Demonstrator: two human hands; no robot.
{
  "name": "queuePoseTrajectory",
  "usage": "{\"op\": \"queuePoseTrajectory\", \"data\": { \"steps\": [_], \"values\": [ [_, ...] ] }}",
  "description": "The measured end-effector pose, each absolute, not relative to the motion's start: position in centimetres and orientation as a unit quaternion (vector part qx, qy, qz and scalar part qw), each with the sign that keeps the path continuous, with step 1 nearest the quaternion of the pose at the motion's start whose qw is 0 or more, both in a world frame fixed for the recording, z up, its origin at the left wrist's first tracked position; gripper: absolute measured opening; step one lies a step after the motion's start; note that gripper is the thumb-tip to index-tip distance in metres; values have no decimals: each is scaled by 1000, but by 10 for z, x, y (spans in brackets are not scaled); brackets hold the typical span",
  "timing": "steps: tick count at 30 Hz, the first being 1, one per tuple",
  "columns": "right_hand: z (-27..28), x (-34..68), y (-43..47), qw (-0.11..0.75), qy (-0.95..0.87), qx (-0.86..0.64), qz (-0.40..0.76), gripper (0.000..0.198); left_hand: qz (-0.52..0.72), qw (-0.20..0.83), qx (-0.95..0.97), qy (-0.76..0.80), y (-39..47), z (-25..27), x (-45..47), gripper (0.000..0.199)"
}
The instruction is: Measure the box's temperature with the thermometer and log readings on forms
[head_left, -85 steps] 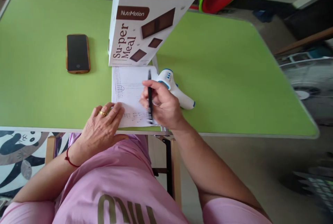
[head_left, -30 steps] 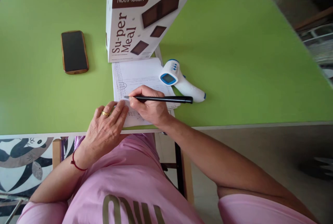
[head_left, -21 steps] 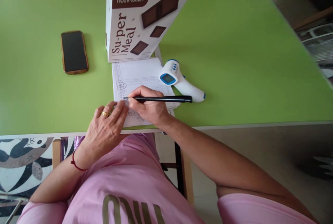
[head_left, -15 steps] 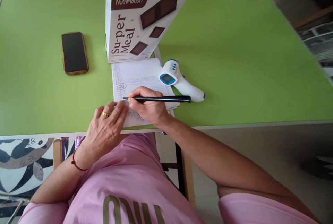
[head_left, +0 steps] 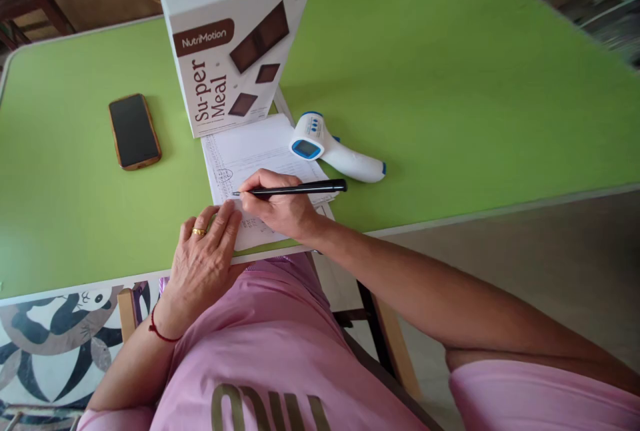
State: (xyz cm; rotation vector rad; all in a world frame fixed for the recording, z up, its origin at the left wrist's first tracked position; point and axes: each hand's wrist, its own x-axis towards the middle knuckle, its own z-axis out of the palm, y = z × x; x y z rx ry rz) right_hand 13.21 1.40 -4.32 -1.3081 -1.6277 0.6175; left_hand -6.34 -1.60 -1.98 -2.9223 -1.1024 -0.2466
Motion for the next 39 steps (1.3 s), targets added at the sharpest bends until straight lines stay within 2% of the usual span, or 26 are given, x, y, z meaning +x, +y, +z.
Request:
{"op": "queuePoseTrajectory", "data": {
  "steps": [13,39],
  "values": [
    [-41,131,17,480,-677,-497,254,10,-91,14,-934,-344,-14,-20,-65,73],
    [-38,135,15,470,-659,-540,233,11,-104,18,-932,-346,-16,-23,-64,67]
  ]
}}
